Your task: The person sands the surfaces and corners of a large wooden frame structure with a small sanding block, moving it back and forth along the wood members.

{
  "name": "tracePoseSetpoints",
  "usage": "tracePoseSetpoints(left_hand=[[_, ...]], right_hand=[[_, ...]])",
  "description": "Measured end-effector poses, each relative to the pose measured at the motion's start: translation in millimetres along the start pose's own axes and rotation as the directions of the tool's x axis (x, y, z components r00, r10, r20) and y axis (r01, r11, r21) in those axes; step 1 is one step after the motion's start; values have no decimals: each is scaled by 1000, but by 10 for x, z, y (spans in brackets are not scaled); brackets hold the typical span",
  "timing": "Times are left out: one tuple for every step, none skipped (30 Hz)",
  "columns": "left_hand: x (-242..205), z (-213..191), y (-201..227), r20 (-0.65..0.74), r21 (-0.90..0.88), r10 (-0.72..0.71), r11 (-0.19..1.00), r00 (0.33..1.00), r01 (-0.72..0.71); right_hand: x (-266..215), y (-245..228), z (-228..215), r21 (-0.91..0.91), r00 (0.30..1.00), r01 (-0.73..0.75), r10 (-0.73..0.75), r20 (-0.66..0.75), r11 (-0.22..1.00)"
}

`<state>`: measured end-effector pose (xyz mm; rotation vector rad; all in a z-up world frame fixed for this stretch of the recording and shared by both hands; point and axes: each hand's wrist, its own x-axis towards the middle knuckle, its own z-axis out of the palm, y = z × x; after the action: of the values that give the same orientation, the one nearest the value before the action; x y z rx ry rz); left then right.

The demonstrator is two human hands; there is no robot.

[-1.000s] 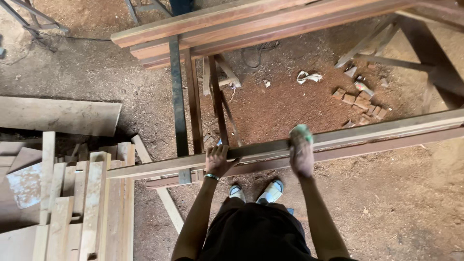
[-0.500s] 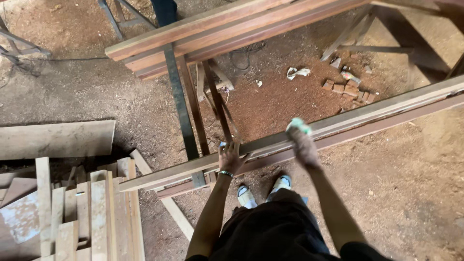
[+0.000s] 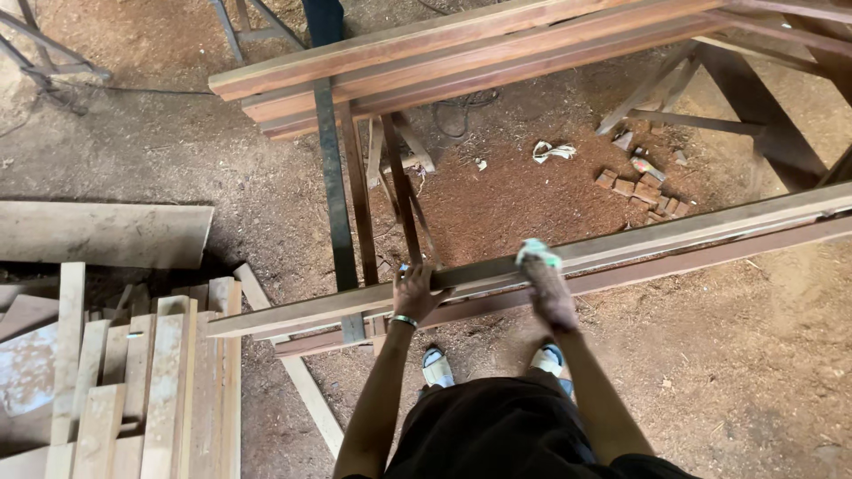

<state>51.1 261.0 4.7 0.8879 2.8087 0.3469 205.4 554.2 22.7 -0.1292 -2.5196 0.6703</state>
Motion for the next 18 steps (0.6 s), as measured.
tracePoseSetpoints(left_hand=[[16,-56,11,25,20,-14,1000,1000,14],[21,-126,22,51,41,-29,999,998,27],[68,-175,114,73,60,-44,997,996,39],[145,-193,257,96,50,-52,998,994,47],[183,-191,369,126,45,-61,997,990,56],[224,-163,484,156,39,-71,997,985,65],[299,-103,633,113,42,-21,999,993,16],[399,-12,817,70,47,29,998,997,-33],[487,91,1014,24,51,84,995,996,-85],[546,195,1210,31,37,74,996,997,-75],[606,283,1400,36,25,62,998,997,-63],[651,339,1542,41,12,50,999,998,-50],[664,364,1620,34,34,-3,999,999,2],[665,389,1689,26,55,-55,997,998,54],[636,430,1762,21,72,-114,991,993,112],[641,452,1790,-8,61,-101,993,995,102],[647,457,1765,-36,51,-91,994,995,92],[640,464,1734,-65,43,-80,996,995,83]], right_hand=[[13,207,-80,168,990,-132,121,77,977],[-14,373,-180,-32,997,-72,70,-42,997],[7,596,-375,-237,989,-29,-7,-150,971],[92,794,-529,-434,966,-8,-105,-237,901],[242,927,-555,-337,976,-51,-25,-218,940],[446,1051,-548,-238,980,-98,53,-190,966],[562,1128,-548,-137,979,-152,131,-155,979],[592,1127,-504,-82,959,-274,266,-100,958],[614,1091,-435,-37,919,-394,392,-41,918],[580,1000,-339,68,953,-279,285,-99,958],[509,910,-270,166,970,-150,178,-168,975],[354,867,-287,122,990,-91,103,-95,988],[192,852,-325,85,999,-25,27,-18,996],[75,922,-407,90,999,38,-34,-39,995],[-57,1037,-533,96,994,101,-96,-52,990],[-140,1183,-651,102,985,164,-158,-67,981],[-181,1384,-783,68,993,117,-115,-40,991],[-187,1611,-928,33,997,72,-71,-14,997]])
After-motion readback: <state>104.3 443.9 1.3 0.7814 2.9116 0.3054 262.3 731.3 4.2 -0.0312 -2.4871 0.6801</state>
